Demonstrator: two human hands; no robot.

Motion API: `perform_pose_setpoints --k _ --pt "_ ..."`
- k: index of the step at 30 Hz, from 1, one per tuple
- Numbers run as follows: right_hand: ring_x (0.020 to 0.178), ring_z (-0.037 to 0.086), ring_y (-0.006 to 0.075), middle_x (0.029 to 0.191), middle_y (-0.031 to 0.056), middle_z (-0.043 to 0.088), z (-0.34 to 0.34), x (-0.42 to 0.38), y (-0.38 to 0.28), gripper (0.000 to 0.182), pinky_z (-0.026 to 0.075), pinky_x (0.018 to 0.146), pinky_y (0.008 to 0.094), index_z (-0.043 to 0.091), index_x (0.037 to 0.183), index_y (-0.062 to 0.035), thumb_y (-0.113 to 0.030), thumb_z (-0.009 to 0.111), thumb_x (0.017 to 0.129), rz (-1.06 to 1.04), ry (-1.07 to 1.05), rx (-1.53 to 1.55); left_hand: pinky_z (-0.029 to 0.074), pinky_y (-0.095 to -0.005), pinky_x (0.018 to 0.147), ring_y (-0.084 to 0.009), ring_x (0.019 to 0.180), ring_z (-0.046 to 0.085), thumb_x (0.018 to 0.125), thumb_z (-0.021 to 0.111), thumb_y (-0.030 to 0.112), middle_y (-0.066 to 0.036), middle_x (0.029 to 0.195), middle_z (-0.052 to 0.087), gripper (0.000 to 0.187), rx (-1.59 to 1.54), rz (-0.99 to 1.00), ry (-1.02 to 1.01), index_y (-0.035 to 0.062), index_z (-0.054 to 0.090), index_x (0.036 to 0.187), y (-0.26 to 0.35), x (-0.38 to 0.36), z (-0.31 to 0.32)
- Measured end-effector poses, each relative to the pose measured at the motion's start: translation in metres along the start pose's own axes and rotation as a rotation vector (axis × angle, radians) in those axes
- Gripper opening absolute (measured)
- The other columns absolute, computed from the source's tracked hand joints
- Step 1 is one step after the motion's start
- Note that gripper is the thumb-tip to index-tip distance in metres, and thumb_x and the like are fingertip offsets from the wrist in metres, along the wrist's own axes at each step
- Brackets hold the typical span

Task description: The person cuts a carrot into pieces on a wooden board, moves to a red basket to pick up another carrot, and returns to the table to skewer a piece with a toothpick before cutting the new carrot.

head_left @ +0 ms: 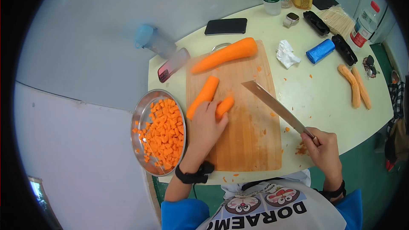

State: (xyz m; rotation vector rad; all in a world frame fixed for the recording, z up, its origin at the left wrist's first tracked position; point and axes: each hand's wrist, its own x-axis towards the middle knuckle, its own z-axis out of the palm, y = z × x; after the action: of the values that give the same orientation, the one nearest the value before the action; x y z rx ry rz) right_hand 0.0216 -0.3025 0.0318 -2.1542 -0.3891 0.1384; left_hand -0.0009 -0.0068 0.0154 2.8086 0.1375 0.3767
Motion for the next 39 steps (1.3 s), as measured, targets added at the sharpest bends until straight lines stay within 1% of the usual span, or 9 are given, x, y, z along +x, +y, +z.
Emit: perform_pose_setpoints --k 10,13,16,18,22,24,31,33,39 --pt "0.038 0.038 0.0133 0.047 0.0081 0.042 0.014 0.002 -0.012 0.011 0.032 0.04 0.0244 0.063 0.087 0.0009 -0.004 0.063 0.077 -0.024 -0.042 -0.004 0.044 -0.0336 0.062 -0.0296 0.071 0.054 0.071 0.07 0.018 -0.013 0.081 0.052 0.031 -0.33 -0.204 -0.029 0.0015 0.056 0.092 0.02 -0.058 -0.017" --pt "0.038 0.036 0.0129 0.047 0.0077 0.041 0.016 -0.001 -0.014 0.011 0.031 0.04 0.0241 0.063 0.086 0.0009 -0.004 0.063 0.077 -0.046 -0.075 -0.015 0.041 -0.0244 0.056 -0.0146 0.066 0.052 0.071 0.072 0.019 -0.007 0.079 0.054 0.032 -0.311 -0.193 0.026 0.0015 0.057 0.093 0.02 -0.064 -0.009" --pt "0.038 0.038 0.0123 0.047 0.0073 0.042 0.019 -0.002 -0.013 0.011 0.032 0.04 0.0237 0.063 0.086 0.0008 -0.005 0.064 0.077 -0.05 -0.095 -0.037 0.04 -0.0221 0.055 -0.0101 0.066 0.051 0.076 0.069 0.019 -0.004 0.077 0.053 0.028 -0.578 -0.335 0.06 0.0023 0.057 0.095 0.017 -0.064 -0.005" --pt "0.038 0.039 0.012 0.047 0.0071 0.043 0.02 -0.002 -0.015 0.01 0.032 0.04 0.0235 0.063 0.086 0.0007 -0.005 0.064 0.077 -0.046 -0.094 -0.044 0.039 -0.0207 0.054 -0.0068 0.066 0.05 0.081 0.063 0.018 -0.003 0.081 0.053 0.023 -1.161 -0.675 -0.103 0.0027 0.057 0.098 0.011 -0.065 -0.007" --pt "0.039 0.043 0.0116 0.047 0.0068 0.045 0.02 -0.003 -0.02 0.009 0.033 0.041 0.0229 0.063 0.085 0.0004 -0.006 0.063 0.078 -0.013 -0.089 -0.062 0.039 -0.022 0.055 -0.0103 0.066 0.05 0.083 0.06 0.017 -0.005 0.083 0.052 0.025 -0.682 -0.516 -0.15 0.0018 0.056 0.103 0.01 -0.072 -0.001" --pt "0.039 0.045 0.0116 0.047 0.0067 0.045 0.02 -0.002 -0.021 0.009 0.033 0.041 0.0229 0.063 0.085 0.0005 -0.006 0.063 0.079 -0.014 -0.088 -0.078 0.039 -0.0238 0.058 -0.0141 0.069 0.049 0.083 0.06 0.016 -0.007 0.083 0.049 0.027 -0.396 -0.232 0.033 0.0007 0.055 0.105 0.005 -0.079 0.008" --pt "0.043 0.054 0.014 0.048 0.0083 0.048 0.017 0.006 -0.027 0.011 0.035 0.041 0.0238 0.063 0.086 0.0008 -0.005 0.064 0.077 -0.065 -0.152 -0.132 0.04 -0.0251 0.063 -0.017 0.071 0.048 0.079 0.063 0.011 -0.009 0.084 0.048 0.034 -0.483 -0.265 0.026 0.0009 0.054 0.11 0.005 -0.085 0.008" --pt "0.043 0.054 0.0143 0.048 0.0086 0.048 0.013 0.011 -0.032 0.011 0.036 0.042 0.0239 0.063 0.086 0.001 -0.005 0.064 0.077 -0.077 -0.199 -0.149 0.044 -0.0327 0.073 -0.0286 0.083 0.053 0.08 0.063 0.017 -0.016 0.094 0.051 0.04 -0.524 -0.293 -0.04 -0.003 0.051 0.112 0.004 -0.084 0.006" --pt "0.044 0.052 0.0178 0.05 0.0096 0.049 0.002 0.039 -0.049 0.012 0.038 0.043 0.0252 0.063 0.086 -0.0009 -0.005 0.065 0.074 -0.214 -0.309 -0.291 0.044 -0.0275 0.072 -0.019 0.08 0.052 0.082 0.06 0.016 -0.011 0.096 0.053 0.04 -0.549 -0.429 0.004 -0.0026 0.05 0.115 0.005 -0.081 -0.015"
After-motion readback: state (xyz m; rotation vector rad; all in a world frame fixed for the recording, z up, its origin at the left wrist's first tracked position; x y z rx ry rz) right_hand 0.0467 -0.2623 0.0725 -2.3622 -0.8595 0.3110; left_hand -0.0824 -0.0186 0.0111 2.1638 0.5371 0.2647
